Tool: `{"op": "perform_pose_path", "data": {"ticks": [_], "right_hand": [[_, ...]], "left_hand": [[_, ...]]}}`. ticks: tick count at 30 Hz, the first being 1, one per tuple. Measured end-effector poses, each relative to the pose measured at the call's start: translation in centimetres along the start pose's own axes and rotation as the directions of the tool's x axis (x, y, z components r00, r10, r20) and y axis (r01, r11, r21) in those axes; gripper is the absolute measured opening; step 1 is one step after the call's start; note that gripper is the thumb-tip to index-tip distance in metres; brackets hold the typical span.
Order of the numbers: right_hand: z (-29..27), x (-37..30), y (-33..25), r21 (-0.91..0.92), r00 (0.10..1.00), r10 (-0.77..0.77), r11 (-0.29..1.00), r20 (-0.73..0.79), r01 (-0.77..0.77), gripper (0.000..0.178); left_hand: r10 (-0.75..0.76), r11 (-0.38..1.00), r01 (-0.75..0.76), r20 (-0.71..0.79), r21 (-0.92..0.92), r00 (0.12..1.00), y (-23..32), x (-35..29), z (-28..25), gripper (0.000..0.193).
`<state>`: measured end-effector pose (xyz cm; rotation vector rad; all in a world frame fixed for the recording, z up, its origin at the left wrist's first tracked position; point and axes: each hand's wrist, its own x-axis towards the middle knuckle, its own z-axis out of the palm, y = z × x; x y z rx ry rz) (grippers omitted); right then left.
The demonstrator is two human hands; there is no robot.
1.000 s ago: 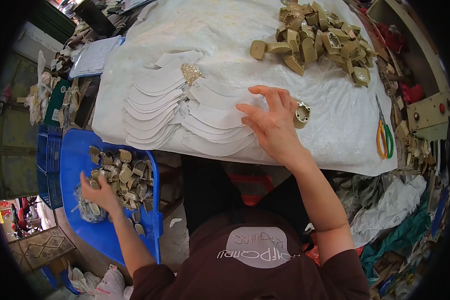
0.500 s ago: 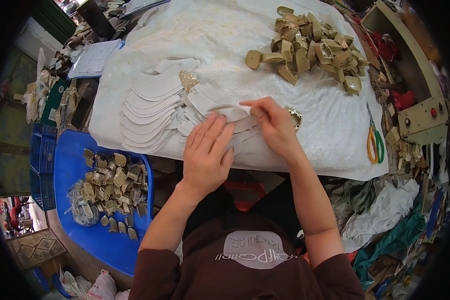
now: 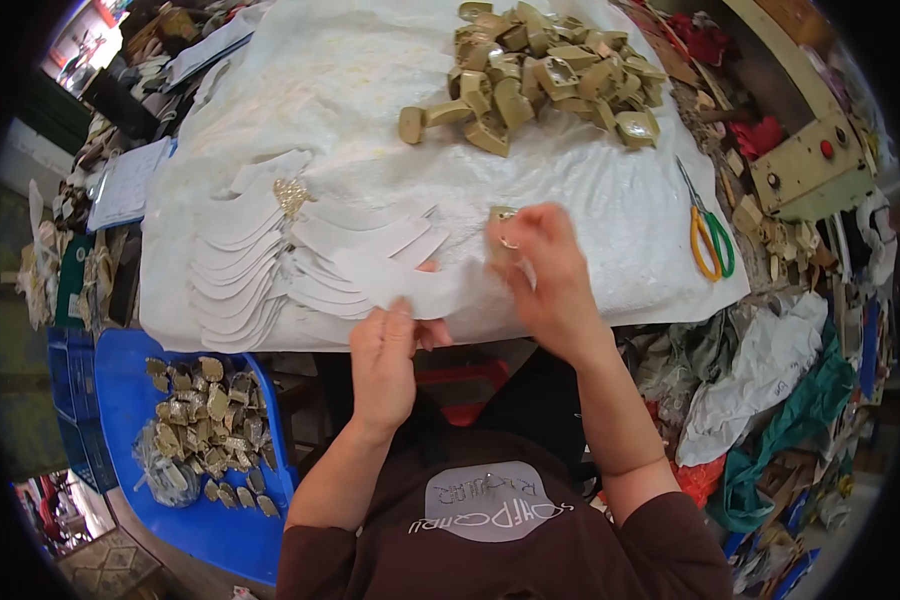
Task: The person repeatedly picks up beige plastic components and white curved inserts from a table, fits the inserts into the components, and places the assembled units into a pile. The person handles the items one at a time throughout the clip.
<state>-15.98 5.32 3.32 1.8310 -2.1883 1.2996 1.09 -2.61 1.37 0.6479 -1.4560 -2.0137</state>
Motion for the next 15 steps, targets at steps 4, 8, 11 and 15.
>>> {"op": "perform_pose_path", "data": {"ticks": [4, 8, 11, 15], "right_hand": [[1.4, 0.7, 3.5, -0.393, 0.981, 0.175, 0.899, -0.086, -0.195, 0.042], [0.6, -0.1, 3.2, -0.195, 0.952, 0.304, 0.933, -0.029, -0.304, 0.036], [-0.6, -1.5, 3.3, 0.192, 0.903, 0.43, 0.888, -0.018, -0.419, 0.03], [-1.5, -3.5, 3.9, -0.081, 0.972, 0.132, 0.985, -0.192, -0.15, 0.031]], "left_hand": [[0.035, 0.95, -0.049, -0.05, -0.309, 0.998, -0.4, 0.1, 1.0, 0.042], [0.011, 0.93, -0.039, -0.077, -0.366, 0.997, -0.6, -0.1, 1.2, 0.042], [0.026, 0.909, -0.044, -0.049, -0.414, 0.998, -0.7, -0.3, 0.9, 0.041], [0.03, 0.865, -0.016, 0.019, -0.502, 0.999, -0.4, -0.6, 0.7, 0.039]]}}
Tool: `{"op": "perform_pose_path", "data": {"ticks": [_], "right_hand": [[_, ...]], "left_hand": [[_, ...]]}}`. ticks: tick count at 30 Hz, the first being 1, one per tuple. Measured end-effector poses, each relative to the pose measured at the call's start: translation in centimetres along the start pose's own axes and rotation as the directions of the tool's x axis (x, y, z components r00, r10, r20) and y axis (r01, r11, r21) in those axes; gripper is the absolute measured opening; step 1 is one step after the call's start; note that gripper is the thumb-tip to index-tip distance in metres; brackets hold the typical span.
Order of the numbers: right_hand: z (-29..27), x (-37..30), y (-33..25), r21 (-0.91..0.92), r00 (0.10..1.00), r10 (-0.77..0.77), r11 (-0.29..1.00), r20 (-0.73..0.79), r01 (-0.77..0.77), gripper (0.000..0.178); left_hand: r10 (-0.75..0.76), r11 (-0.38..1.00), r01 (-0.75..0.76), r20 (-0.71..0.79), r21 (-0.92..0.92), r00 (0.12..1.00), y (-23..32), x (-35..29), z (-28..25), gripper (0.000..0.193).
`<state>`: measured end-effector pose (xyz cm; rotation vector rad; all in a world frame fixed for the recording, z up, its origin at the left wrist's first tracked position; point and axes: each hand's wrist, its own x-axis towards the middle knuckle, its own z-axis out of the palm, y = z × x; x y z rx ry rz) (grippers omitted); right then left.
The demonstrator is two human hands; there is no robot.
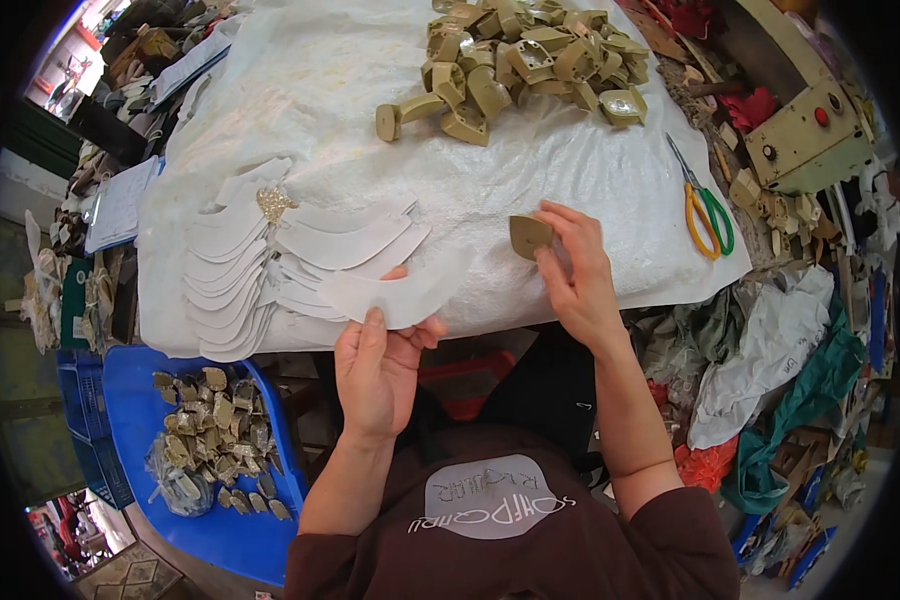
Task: The person repeatedly picks up beige plastic components and white curved inserts from a table, fits the inserts into the components, and places the assembled units into a pile. The person handles the items one at a time throughout the clip.
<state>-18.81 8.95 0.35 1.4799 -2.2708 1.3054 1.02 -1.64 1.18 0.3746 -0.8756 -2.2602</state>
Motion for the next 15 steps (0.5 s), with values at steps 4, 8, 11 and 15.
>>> {"op": "perform_pose_path", "data": {"ticks": [4, 8, 11, 15], "right_hand": [[-0.5, -2.1, 0.2, 0.15, 0.993, 0.116, 0.982, 0.026, -0.119, 0.036], [-1.1, -2.9, -4.6, 0.7, 0.959, 0.28, 0.695, -0.052, -0.165, 0.04], [-1.0, -1.8, -6.3, 0.586, 0.976, -0.204, 0.782, -0.078, 0.21, 0.045], [1.8, -2.2, -6.2, 0.484, 0.918, -0.28, 0.785, -0.281, 0.387, 0.042]], "left_hand": [[0.0, 0.997, 0.002, -0.025, 0.081, 1.0, -0.4, -0.3, -0.3, 0.038], [0.066, 0.982, -0.047, -0.101, 0.182, 0.993, -1.4, -0.7, -0.1, 0.038], [0.064, 0.983, -0.049, -0.077, 0.176, 0.995, -1.6, -1.1, 1.0, 0.037], [0.012, 0.993, -0.019, 0.066, 0.113, 0.998, -1.0, -1.4, 2.1, 0.039]]}}
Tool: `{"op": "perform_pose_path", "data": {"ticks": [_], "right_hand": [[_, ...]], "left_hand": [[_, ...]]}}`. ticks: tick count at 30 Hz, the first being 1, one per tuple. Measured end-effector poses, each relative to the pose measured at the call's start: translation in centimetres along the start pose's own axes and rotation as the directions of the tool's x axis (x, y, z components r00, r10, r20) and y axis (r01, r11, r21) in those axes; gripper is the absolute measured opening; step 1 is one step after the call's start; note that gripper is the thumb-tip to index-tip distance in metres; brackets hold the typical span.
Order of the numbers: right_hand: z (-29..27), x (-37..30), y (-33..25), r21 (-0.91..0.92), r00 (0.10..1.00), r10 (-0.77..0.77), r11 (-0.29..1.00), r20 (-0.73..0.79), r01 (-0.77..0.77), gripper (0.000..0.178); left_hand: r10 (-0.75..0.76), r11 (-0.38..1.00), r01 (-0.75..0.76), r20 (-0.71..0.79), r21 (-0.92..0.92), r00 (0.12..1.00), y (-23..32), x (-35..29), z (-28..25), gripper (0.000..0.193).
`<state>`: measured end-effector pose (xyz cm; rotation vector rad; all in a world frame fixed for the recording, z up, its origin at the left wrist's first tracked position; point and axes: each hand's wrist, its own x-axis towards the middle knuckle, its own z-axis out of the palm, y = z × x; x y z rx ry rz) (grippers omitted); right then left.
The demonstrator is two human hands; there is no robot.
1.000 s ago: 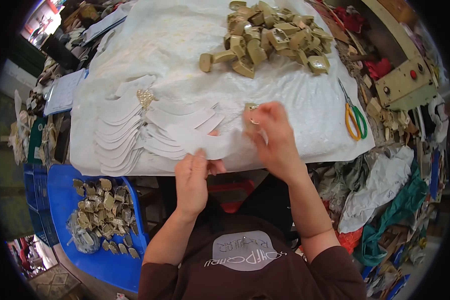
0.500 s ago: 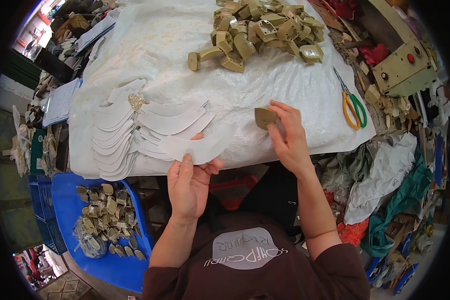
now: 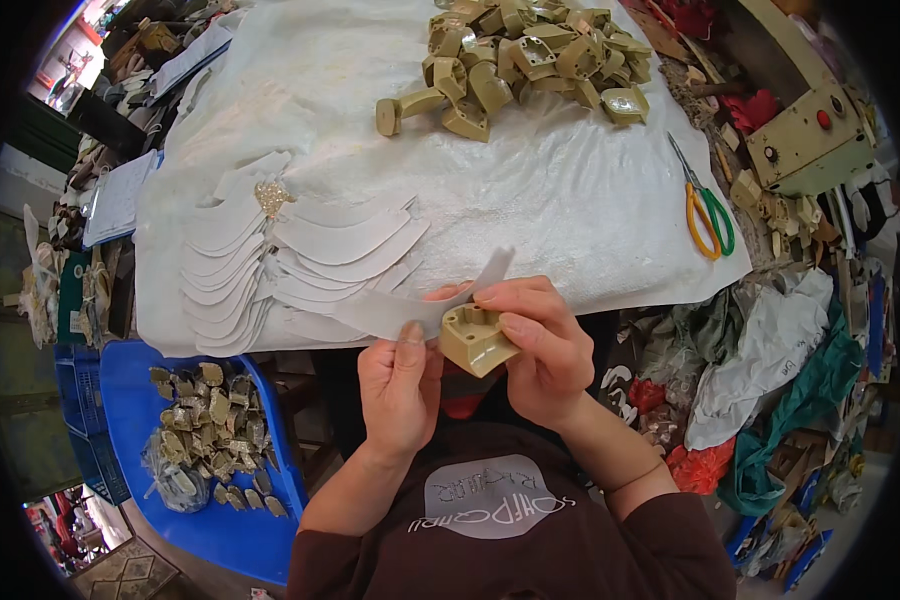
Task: The person repeatedly picks up beige plastic components and white curved inserts from a table, fits the inserts into the components, and places the assembled units into a pile. The person handles the items one at a time throughout the clip.
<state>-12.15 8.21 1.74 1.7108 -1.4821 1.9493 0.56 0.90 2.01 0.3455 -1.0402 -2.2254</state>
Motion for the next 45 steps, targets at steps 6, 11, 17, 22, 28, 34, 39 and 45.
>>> {"op": "perform_pose_path", "data": {"ticks": [6, 11, 17, 22, 28, 34, 39, 45], "right_hand": [[0.4, 0.0, 0.1, -0.023, 0.999, -0.04, 0.999, -0.012, 0.04, 0.044], [0.2, -0.1, 0.3, -0.029, 0.999, -0.033, 0.999, 0.009, 0.034, 0.043], [0.6, -0.2, 0.4, -0.118, 0.999, -0.039, 0.992, -0.013, 0.038, 0.044], [0.3, -0.1, 0.9, -0.295, 0.997, -0.068, 0.952, 0.039, 0.076, 0.044], [-0.8, 0.7, -0.1, -0.462, 0.982, 0.019, 0.884, 0.188, 0.072, 0.038], [-1.3, 2.0, -2.6, -0.611, 0.852, 0.301, 0.791, 0.428, 0.027, 0.036], [-1.5, 1.5, -2.5, -0.63, 0.806, 0.335, 0.774, 0.488, 0.059, 0.034], [-1.6, 0.9, -0.1, -0.519, 0.863, 0.282, 0.855, 0.42, -0.027, 0.035]], "left_hand": [[0.004, 1.0, -0.004, 0.022, 0.002, 1.0, 0.1, -0.3, -0.1, 0.04], [0.03, 0.993, -0.031, 0.012, 0.115, 0.999, 0.0, -0.3, 0.2, 0.039], [0.093, 0.946, -0.076, -0.037, 0.315, 0.995, 0.0, -0.8, 0.7, 0.04], [0.191, 0.835, -0.181, 0.035, 0.52, 0.981, -0.1, -0.4, -0.4, 0.038], [0.317, 0.655, -0.193, -0.035, 0.73, 0.948, 1.9, 0.0, -0.3, 0.028], [0.241, 0.57, -0.064, -0.092, 0.819, 0.966, 1.3, -0.5, -0.1, 0.02], [0.388, 0.353, -0.268, 0.121, 0.896, 0.914, -0.6, -0.2, -0.1, 0.018], [0.405, 0.236, -0.315, 0.201, 0.919, 0.892, -0.7, 0.1, -0.1, 0.023]]}}
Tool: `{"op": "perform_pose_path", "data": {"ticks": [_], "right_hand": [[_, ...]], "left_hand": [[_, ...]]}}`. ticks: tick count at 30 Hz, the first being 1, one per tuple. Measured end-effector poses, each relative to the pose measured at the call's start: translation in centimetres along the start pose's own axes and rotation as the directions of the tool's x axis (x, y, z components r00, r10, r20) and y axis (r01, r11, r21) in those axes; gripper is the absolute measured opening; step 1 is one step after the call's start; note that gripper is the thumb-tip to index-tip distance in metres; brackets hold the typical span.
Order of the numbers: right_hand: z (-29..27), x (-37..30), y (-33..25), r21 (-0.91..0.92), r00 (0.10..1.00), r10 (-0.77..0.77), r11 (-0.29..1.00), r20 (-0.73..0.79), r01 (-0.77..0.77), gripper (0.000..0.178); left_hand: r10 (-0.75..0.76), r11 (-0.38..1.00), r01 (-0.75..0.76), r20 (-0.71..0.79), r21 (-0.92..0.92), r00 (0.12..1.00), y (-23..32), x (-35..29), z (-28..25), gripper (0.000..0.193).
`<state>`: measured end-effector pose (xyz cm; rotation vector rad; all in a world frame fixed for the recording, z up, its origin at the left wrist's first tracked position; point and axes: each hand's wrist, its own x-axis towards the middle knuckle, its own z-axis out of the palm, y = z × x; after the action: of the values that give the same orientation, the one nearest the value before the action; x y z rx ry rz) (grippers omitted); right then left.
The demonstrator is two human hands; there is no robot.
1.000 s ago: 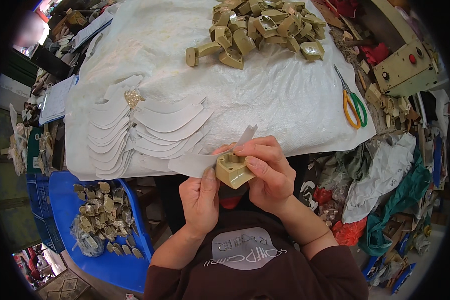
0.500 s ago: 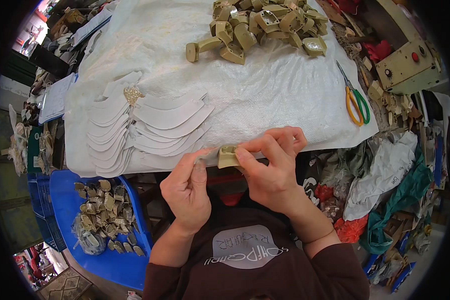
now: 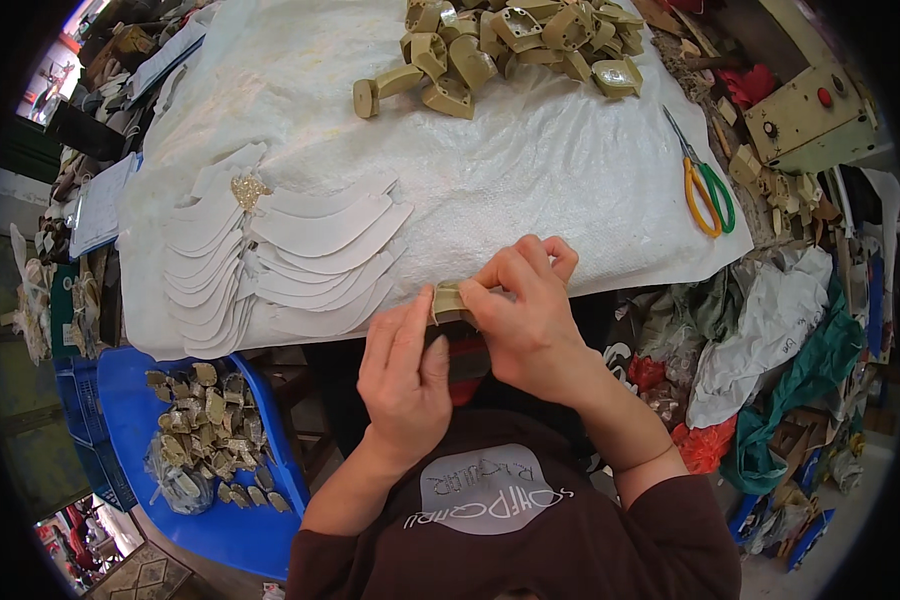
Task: The person repeatedly picks up beige plastic components and white curved inserts from a table, fits the inserts into the components, and places the assembled units into a pile. The person handles the items one at a time throughout the clip.
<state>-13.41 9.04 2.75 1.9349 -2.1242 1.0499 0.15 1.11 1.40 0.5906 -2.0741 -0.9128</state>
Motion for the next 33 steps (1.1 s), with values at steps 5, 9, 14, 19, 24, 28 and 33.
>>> {"op": "perform_pose_path", "data": {"ticks": [5, 9, 14, 19, 24, 28, 33], "right_hand": [[0.1, -0.1, 0.5, 0.327, 0.999, 0.002, 0.945, -0.047, 0.014, 0.036], [0.2, -0.8, 1.1, 0.525, 1.0, 0.001, 0.851, 0.003, -0.003, 0.037], [-0.7, -0.4, 0.4, 0.485, 0.98, -0.095, 0.874, 0.175, -0.002, 0.036], [-0.8, -0.3, 0.3, 0.376, 0.99, -0.134, 0.92, 0.038, 0.11, 0.031], [0.2, -0.4, 0.3, 0.333, 0.993, -0.089, 0.936, -0.083, 0.111, 0.026], [-0.9, -0.4, -1.1, 0.461, 0.988, 0.139, 0.882, -0.061, -0.096, 0.023], [1.4, -3.1, -1.0, 0.913, 0.801, 0.543, 0.142, 0.251, -0.383, 0.027]], "left_hand": [[-0.153, 0.869, 0.127, -0.017, -0.479, 0.988, -2.0, -0.5, 0.1, 0.02], [0.141, 0.947, -0.154, -0.065, -0.283, 0.988, -2.4, 0.4, 0.4, 0.01], [0.229, 0.951, -0.235, -0.055, -0.203, 0.972, -2.5, 0.2, 0.1, 0.015], [0.273, 0.942, -0.289, -0.112, -0.172, 0.956, -1.7, 0.2, 0.0, 0.018], [0.32, 0.945, -0.325, -0.115, -0.024, 0.94, -2.9, 0.5, -1.4, 0.025], [0.248, 0.962, -0.262, -0.154, -0.081, 0.957, -3.3, 0.8, -2.2, 0.028], [0.226, 0.919, -0.274, -0.193, -0.282, 0.955, -1.4, 1.0, -1.8, 0.025]]}}
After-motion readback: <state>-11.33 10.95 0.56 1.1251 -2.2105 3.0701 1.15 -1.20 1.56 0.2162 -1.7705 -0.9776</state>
